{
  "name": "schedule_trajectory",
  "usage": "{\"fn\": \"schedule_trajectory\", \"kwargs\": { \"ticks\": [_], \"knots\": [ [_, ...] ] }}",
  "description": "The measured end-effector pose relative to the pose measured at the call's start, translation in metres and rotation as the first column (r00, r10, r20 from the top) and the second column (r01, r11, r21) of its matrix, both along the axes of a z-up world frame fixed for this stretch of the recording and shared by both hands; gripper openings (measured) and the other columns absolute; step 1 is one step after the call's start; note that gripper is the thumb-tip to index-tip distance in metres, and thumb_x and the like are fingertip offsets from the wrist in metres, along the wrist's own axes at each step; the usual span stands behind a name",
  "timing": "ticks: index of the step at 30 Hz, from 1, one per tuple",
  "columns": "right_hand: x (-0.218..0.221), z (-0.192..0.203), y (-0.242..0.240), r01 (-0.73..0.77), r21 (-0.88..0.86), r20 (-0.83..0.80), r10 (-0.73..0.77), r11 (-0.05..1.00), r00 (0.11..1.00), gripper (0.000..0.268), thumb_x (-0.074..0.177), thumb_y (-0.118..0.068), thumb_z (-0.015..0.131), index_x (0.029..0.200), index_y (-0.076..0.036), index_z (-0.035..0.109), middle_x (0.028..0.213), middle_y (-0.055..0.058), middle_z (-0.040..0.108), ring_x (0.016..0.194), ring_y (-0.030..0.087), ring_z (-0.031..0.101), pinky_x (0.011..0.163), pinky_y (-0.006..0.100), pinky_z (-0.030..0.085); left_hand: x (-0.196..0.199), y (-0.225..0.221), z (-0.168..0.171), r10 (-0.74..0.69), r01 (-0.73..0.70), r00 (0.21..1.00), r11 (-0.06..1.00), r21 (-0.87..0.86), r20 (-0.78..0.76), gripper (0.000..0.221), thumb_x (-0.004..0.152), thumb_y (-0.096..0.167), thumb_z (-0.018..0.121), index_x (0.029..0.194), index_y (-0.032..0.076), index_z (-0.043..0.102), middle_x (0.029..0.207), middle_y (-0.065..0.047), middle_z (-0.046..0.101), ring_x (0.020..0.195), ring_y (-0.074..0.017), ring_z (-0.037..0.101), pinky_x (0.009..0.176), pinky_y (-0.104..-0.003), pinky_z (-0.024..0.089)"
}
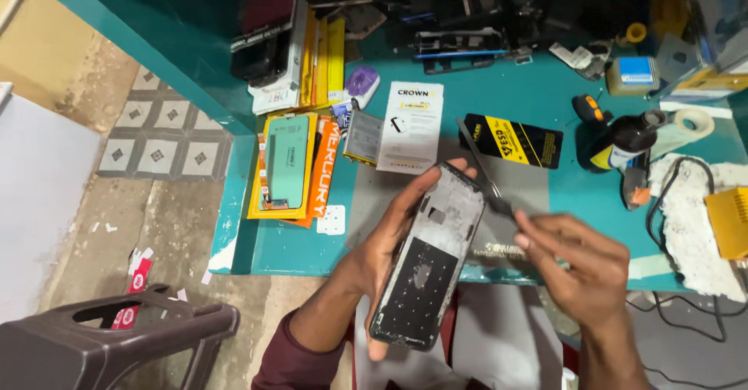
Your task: The person uses a metal tool to scrape adhesive residue from the back of a disassembled smartphone. They repeatedly apply a liquid solvent from a bottle to the surface and continue scraping to remove the remaining adhesive.
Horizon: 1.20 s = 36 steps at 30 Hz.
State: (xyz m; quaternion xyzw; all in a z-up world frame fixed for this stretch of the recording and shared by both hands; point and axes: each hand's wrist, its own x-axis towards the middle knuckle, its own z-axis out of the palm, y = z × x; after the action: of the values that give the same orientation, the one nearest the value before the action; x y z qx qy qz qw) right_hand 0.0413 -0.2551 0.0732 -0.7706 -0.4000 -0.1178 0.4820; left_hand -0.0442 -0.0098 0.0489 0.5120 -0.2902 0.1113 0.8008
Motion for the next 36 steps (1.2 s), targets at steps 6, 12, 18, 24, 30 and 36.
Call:
{"fn": "schedule_trajectory", "kwargs": {
  "ticks": [6,12,18,24,30,36],
  "knots": [
    [-0.007,-0.005,-0.006,-0.093,0.139,0.027,0.09,0.986,0.996,0.024,0.087,0.003,0.076,0.11,-0.002,0.074,0.097,0.014,0.075,0.079,0.013,0.073,0.06,0.021,0.057,0.0,0.001,-0.005,0.006,-0.011,0.995,0.999,0.048,0.095,0.167,0.033,0.066,0.089,0.174,0.017,0.014,0.173,-0.016,0.013,0.159,-0.0282,0.023,0.133,-0.044,0.021],
    [-0.025,0.0,0.004,-0.022,-0.004,-0.001,0.022,1.0,1.0,0.019,0.081,0.004,0.078,0.1,0.001,0.077,0.088,0.011,0.075,0.072,0.015,0.073,0.059,0.024,0.056,0.002,0.001,-0.01,0.033,-0.038,0.995,0.998,0.044,0.095,0.163,0.031,0.061,0.089,0.169,0.015,0.016,0.171,-0.016,0.015,0.159,-0.0282,0.023,0.133,-0.043,0.021],
    [-0.047,-0.005,-0.012,-0.313,0.019,-0.054,0.314,0.95,0.948,0.011,0.076,-0.001,0.082,0.086,0.0,0.078,0.081,0.008,0.076,0.068,0.013,0.077,0.055,0.022,0.058,0.005,0.001,-0.018,0.121,-0.124,0.99,0.992,0.03,0.071,0.158,0.037,0.058,0.09,0.169,0.014,0.015,0.176,-0.015,0.014,0.16,-0.0286,0.02,0.134,-0.045,0.018],
    [-0.038,0.001,-0.004,-0.136,-0.012,0.032,0.137,0.991,0.99,0.015,0.078,0.004,0.078,0.093,0.005,0.075,0.086,0.013,0.074,0.073,0.019,0.075,0.06,0.029,0.059,0.007,-0.003,-0.018,0.184,-0.19,0.978,0.981,0.047,0.096,0.155,0.045,0.058,0.092,0.171,0.013,0.015,0.176,-0.016,0.016,0.159,-0.0295,0.021,0.134,-0.046,0.018],
    [-0.051,-0.002,-0.014,-0.338,-0.02,0.009,0.338,0.941,0.941,0.02,0.077,-0.003,0.081,0.097,0.0,0.078,0.083,0.009,0.075,0.069,0.015,0.076,0.055,0.026,0.058,0.007,0.0,-0.017,0.279,-0.282,0.959,0.958,0.059,0.046,0.148,0.049,0.056,0.094,0.165,0.01,0.014,0.174,-0.02,0.016,0.16,-0.0343,0.024,0.131,-0.049,0.021],
    [-0.027,-0.012,-0.011,0.225,-0.118,0.113,-0.212,0.967,0.971,0.012,0.089,0.005,0.077,0.099,-0.001,0.079,0.09,0.014,0.076,0.064,0.018,0.07,0.05,0.027,0.052,0.007,-0.008,-0.016,0.172,-0.173,0.974,0.985,-0.009,0.148,0.16,0.037,0.06,0.09,0.172,0.017,0.016,0.174,-0.015,0.016,0.159,-0.0292,0.022,0.134,-0.045,0.019]
  ]
}}
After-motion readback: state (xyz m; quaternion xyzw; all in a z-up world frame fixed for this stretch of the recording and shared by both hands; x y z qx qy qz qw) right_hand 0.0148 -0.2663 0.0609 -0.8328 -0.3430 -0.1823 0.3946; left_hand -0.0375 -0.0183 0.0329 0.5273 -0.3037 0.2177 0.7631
